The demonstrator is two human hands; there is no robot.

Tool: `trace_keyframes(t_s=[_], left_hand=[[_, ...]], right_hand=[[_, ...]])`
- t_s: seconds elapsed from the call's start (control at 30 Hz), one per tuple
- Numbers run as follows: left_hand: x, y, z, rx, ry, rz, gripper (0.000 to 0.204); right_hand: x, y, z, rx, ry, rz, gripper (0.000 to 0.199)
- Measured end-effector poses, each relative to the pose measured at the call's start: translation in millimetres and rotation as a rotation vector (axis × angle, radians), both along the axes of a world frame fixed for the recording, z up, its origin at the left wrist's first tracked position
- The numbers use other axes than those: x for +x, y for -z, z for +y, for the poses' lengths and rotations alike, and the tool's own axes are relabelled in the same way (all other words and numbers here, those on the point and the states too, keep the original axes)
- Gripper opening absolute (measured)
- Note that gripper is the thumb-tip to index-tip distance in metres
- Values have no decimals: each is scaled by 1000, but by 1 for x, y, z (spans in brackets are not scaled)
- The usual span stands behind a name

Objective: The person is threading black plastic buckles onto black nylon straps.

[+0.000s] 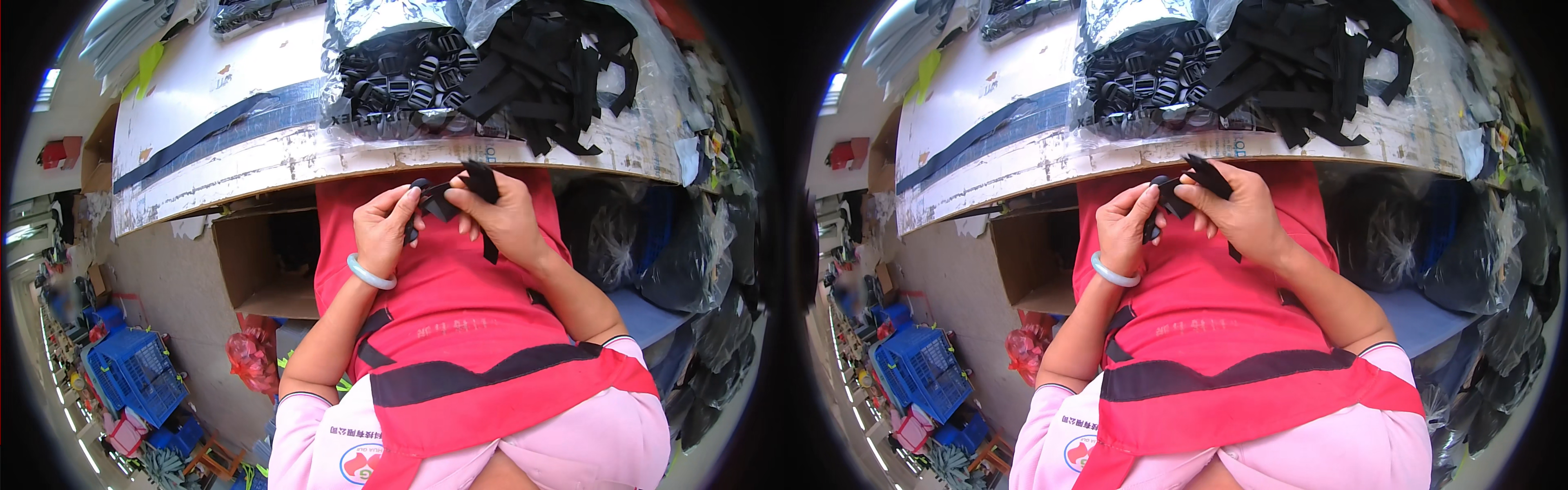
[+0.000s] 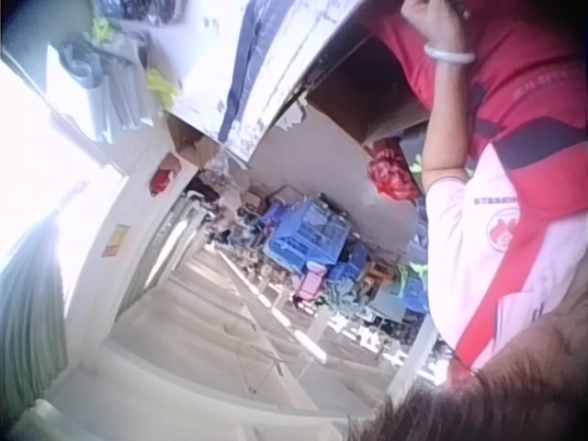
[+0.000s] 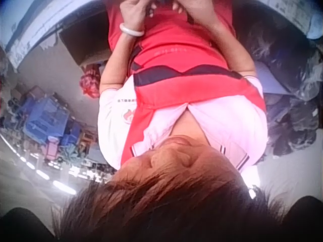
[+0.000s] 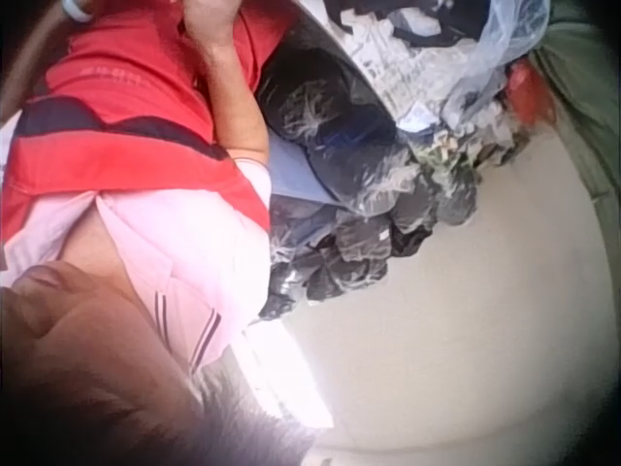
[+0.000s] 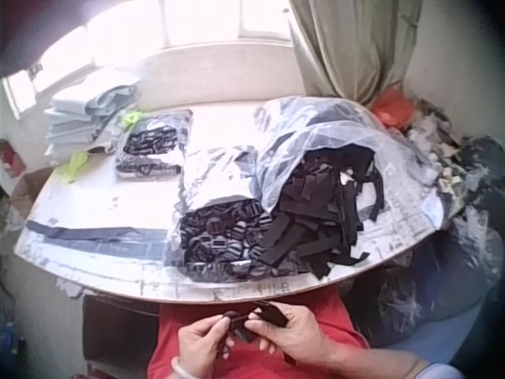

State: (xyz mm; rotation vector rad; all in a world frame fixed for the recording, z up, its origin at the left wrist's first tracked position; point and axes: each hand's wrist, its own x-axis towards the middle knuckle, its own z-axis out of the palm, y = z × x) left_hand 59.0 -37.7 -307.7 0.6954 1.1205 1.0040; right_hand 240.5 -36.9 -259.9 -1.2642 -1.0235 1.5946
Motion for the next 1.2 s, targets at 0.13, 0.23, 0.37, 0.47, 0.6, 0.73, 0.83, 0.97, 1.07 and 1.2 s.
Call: trace_keyframes(t_s=[0.13, 0.23, 0.37, 0.47, 0.6, 0.73, 0.83, 0.97, 1.07, 1.2], left_hand=[[4, -1, -5, 33, -3, 48, 20], [8, -1, -9, 170, 10, 102, 18], [5, 2, -9, 310, 21, 122, 18], [-4, -1, -6, 296, 22, 59, 17], [-9, -4, -13, 624, 130, 243, 19], [-13, -8, -19, 604, 202, 258, 20], [-13, -11, -19, 618, 213, 223, 20], [-15, -12, -22, 560, 234, 168, 17], [-18, -14, -25, 493, 237, 157, 16], [-38, -38, -27, 412, 324, 252, 15]], right_hand=[[5, 10, -1, -163, -119, -101, 17], [2, 13, -1, -205, -107, -72, 17], [-9, 22, -3, -151, 15, 100, 18], [-8, 18, -2, -109, 106, 188, 20], [14, 17, 5, -303, -229, 169, 22], [12, 16, 3, -165, -276, 53, 23], [10, 17, 1, -58, -151, -61, 23], [8, 16, -1, -49, -144, 34, 19], [3, 17, -4, -18, -117, 25, 16], [-3, 28, 0, 24, -92, -46, 11]])
